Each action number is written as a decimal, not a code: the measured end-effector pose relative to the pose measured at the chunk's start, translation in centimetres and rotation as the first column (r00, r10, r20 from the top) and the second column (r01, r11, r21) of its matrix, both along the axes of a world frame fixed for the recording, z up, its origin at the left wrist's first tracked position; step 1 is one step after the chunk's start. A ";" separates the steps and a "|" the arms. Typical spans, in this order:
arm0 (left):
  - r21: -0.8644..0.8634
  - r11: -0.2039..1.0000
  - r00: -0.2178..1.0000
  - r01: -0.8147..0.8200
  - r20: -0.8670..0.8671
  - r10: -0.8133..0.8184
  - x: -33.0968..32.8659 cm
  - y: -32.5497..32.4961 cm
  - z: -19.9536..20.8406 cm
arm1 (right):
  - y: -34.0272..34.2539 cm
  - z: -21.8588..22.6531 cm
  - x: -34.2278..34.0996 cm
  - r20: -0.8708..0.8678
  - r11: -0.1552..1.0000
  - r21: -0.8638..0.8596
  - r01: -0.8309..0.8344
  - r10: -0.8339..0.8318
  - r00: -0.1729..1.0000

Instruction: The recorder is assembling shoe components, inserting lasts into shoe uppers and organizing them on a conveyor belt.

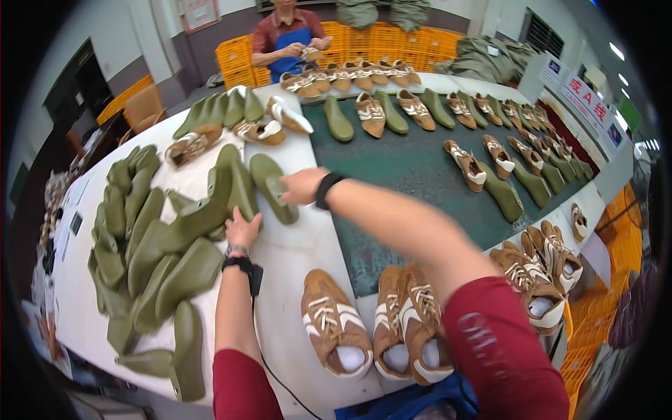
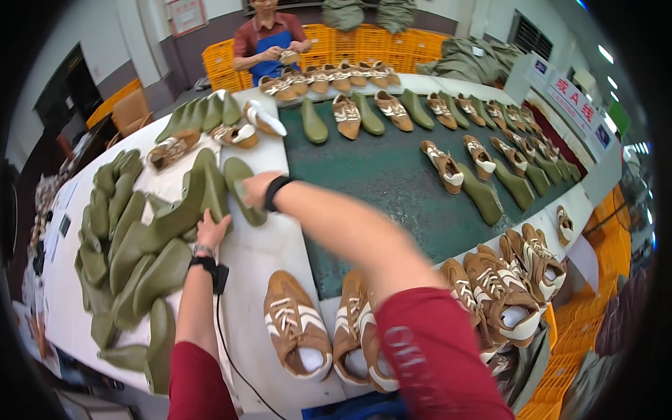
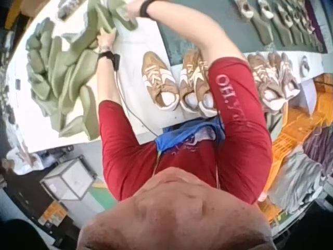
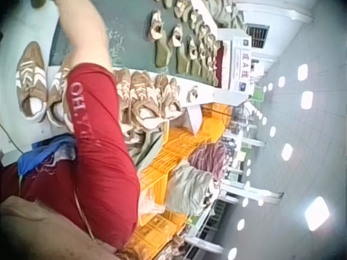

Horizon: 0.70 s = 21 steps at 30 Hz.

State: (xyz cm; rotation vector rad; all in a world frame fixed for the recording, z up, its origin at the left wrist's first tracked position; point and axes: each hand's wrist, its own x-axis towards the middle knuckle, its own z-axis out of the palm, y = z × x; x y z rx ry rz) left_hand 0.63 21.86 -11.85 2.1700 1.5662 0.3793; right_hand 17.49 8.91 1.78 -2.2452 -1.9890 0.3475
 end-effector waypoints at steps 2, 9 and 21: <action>0.085 0.996 0.993 -0.042 0.114 0.032 -0.8 -0.4 -1.4 | 4.1 -4.5 -2.0 -0.067 0.989 -0.009 0.147 -0.147 0.987; 0.160 0.986 0.988 -0.055 0.151 0.031 -0.6 -1.6 -1.5 | 6.0 -8.4 -1.6 -0.184 0.944 0.064 0.324 -0.308 0.934; -0.639 0.707 0.827 0.303 0.545 0.139 1.0 -8.9 6.2 | -13.3 0.5 12.9 -0.869 0.741 -0.494 0.455 -0.418 -0.264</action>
